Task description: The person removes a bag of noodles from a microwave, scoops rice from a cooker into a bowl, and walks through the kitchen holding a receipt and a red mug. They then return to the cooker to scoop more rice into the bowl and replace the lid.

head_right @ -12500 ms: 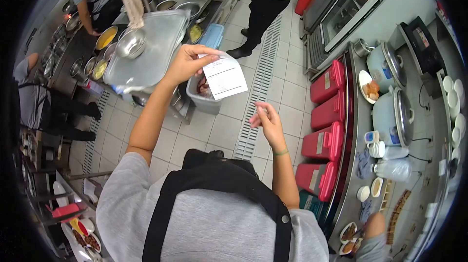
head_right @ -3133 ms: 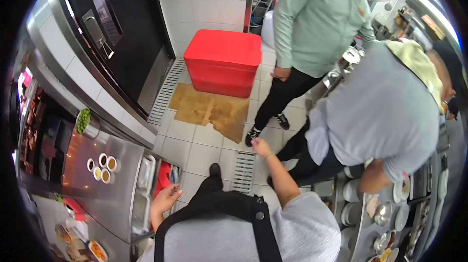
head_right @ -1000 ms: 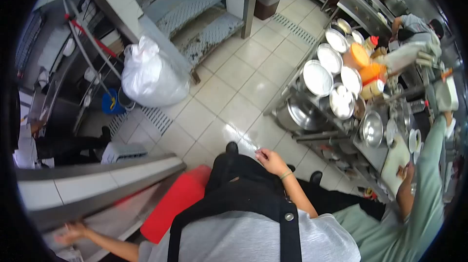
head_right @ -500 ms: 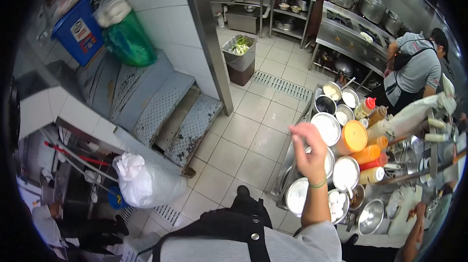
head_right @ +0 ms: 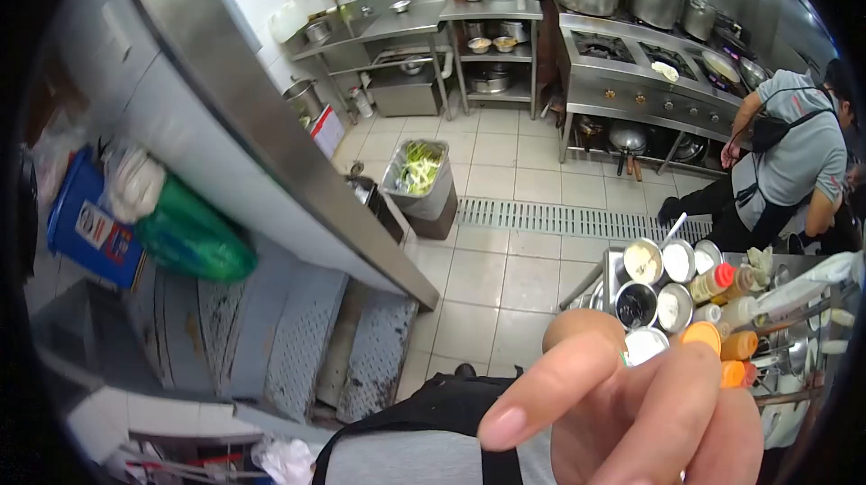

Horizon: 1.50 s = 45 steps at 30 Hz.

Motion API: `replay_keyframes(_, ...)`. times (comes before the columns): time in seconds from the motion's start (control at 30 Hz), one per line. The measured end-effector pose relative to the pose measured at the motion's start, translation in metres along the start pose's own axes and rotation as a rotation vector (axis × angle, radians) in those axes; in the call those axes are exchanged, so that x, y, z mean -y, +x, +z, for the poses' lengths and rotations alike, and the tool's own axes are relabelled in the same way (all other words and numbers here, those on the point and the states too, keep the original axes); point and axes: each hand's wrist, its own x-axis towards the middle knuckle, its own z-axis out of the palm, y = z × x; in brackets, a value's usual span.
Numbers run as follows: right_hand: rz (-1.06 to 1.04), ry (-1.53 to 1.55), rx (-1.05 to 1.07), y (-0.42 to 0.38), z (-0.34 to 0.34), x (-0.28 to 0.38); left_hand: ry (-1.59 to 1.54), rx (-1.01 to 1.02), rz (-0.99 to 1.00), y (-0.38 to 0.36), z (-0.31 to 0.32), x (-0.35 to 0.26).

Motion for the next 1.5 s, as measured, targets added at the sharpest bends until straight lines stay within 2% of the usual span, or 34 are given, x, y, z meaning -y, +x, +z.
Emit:
replay_keyframes(0.07,0.042,-0.118,-0.071,-0.013,-0.015,-0.020,0.093,0.017,0.533,0.081,0.019,-0.058)
replay_keyframes(0.1,0.076,-0.216,-0.136,-0.019,-0.027,-0.030,-0.266,0.350,0.465,0.119,0.032,-0.123)
replay_keyframes(0.13,0.092,-0.265,-0.090,-0.022,-0.044,-0.047,-0.734,0.682,0.231,0.154,0.040,-0.195)
replay_keyframes(0.17,0.084,-0.283,-0.089,-0.026,-0.061,-0.065,-1.007,0.900,-0.059,0.165,0.010,-0.294)
replay_keyframes(0.2,0.115,-0.333,-0.078,-0.030,-0.077,-0.083,-0.839,0.768,0.145,0.148,-0.032,-0.370)
replay_keyframes(0.23,0.147,-0.379,-0.065,-0.035,-0.094,-0.101,-0.466,0.872,0.334,0.174,-0.032,-0.441)
replay_keyframes(0.3,0.219,-0.453,-0.011,-0.047,-0.132,-0.140,-0.461,0.871,0.544,0.192,-0.032,-0.554)
replay_keyframes(0.37,0.124,-0.513,-0.052,-0.072,-0.175,-0.191,-0.614,0.836,0.654,0.212,-0.034,-0.633)
replay_keyframes(0.4,0.153,-0.509,0.037,-0.082,-0.207,-0.214,-0.642,0.775,0.581,0.220,-0.041,-0.664)
replay_keyframes(0.43,0.091,-0.484,-0.056,-0.088,-0.228,-0.252,-0.672,0.767,0.573,0.226,-0.053,-0.689)
replay_keyframes(0.47,0.166,-0.387,0.032,-0.096,-0.260,-0.283,-0.678,0.657,0.604,0.234,-0.066,-0.709)
replay_keyframes(0.5,0.234,-0.376,-0.067,-0.107,-0.280,-0.317,-0.678,0.550,0.625,0.243,-0.076,-0.724)
replay_keyframes(0.53,0.328,-0.408,-0.251,-0.126,-0.297,-0.353,-0.698,0.576,0.579,0.258,-0.081,-0.737)
replay_keyframes(0.57,0.353,-0.486,-0.323,-0.143,-0.313,-0.398,-0.713,0.604,0.531,0.274,-0.087,-0.746)
replay_keyframes(0.6,0.517,-0.546,-0.309,-0.161,-0.335,-0.436,-0.678,0.558,0.531,0.282,-0.108,-0.759)
replay_keyframes(0.63,0.629,-0.525,-0.263,-0.187,-0.358,-0.477,-0.640,0.513,0.531,0.291,-0.128,-0.769)
replay_keyframes(0.7,0.841,-0.517,-0.206,-0.252,-0.394,-0.556,-0.638,0.425,0.508,0.342,-0.117,-0.775)
replay_keyframes(0.73,0.945,-0.611,-0.143,-0.300,-0.416,-0.593,-0.626,0.329,0.510,0.368,-0.113,-0.783)
replay_keyframes(0.8,1.087,-0.743,-0.124,-0.405,-0.438,-0.649,-0.609,0.307,0.451,0.414,-0.134,-0.821)
replay_keyframes(0.83,1.228,-0.796,0.002,-0.443,-0.449,-0.658,-0.564,0.309,0.385,0.435,-0.147,-0.831)
replay_keyframes(0.9,1.473,-0.670,0.070,-0.542,-0.471,-0.664,-0.664,0.347,0.374,0.523,-0.139,-0.871)
replay_keyframes(0.93,1.654,-0.597,0.110,-0.587,-0.482,-0.658,-0.649,0.360,0.450,0.561,-0.149,-0.899)
replay_keyframes(0.97,1.790,-0.685,0.290,-0.637,-0.495,-0.648,-0.631,0.379,0.523,0.589,-0.164,-0.927)
replay_keyframes(1.0,2.026,-0.633,0.380,-0.656,-0.505,-0.642,-0.615,0.376,0.548,0.606,-0.206,-0.972)
replay_keyframes(1.03,2.098,-0.652,0.434,-0.693,-0.516,-0.628,-0.714,0.361,0.588,0.606,-0.269,-1.025)
replay_keyframes(1.07,2.105,-0.619,0.561,-0.698,-0.532,-0.616,-0.614,0.293,0.714,0.654,-0.283,-1.063)
replay_keyframes(1.1,2.340,-0.476,0.858,-0.790,-0.551,-0.601,-0.582,0.329,0.754,0.674,-0.331,-1.111)
replay_keyframes(1.13,2.608,-0.598,0.574,-0.797,-0.567,-0.592,-0.606,0.384,0.808,0.703,-0.369,-1.156)
replay_keyframes(1.17,2.737,-0.642,0.368,-0.795,-0.582,-0.583,-0.607,0.296,0.855,0.724,-0.411,-1.203)
replay_keyframes(1.23,2.855,-0.705,0.133,-0.796,-0.635,-0.605,-0.634,0.037,1.097,0.773,-0.492,-1.291)
replay_keyframes(1.3,2.885,-0.730,-0.065,-0.801,-0.671,-0.640,-0.635,-0.259,1.203,0.802,-0.580,-1.368)
replay_keyframes(1.33,2.870,-0.741,-0.148,-0.802,-0.693,-0.661,-0.736,-0.246,1.086,0.816,-0.616,-1.402)
replay_keyframes(1.43,2.774,-0.748,-0.374,-0.804,-0.741,-0.730,-0.734,-0.514,1.029,0.855,-0.733,-1.486)
replay_keyframes(1.5,2.686,-0.737,-0.531,-0.802,-0.756,-0.780,-0.816,-0.584,0.898,0.898,-0.800,-1.541)
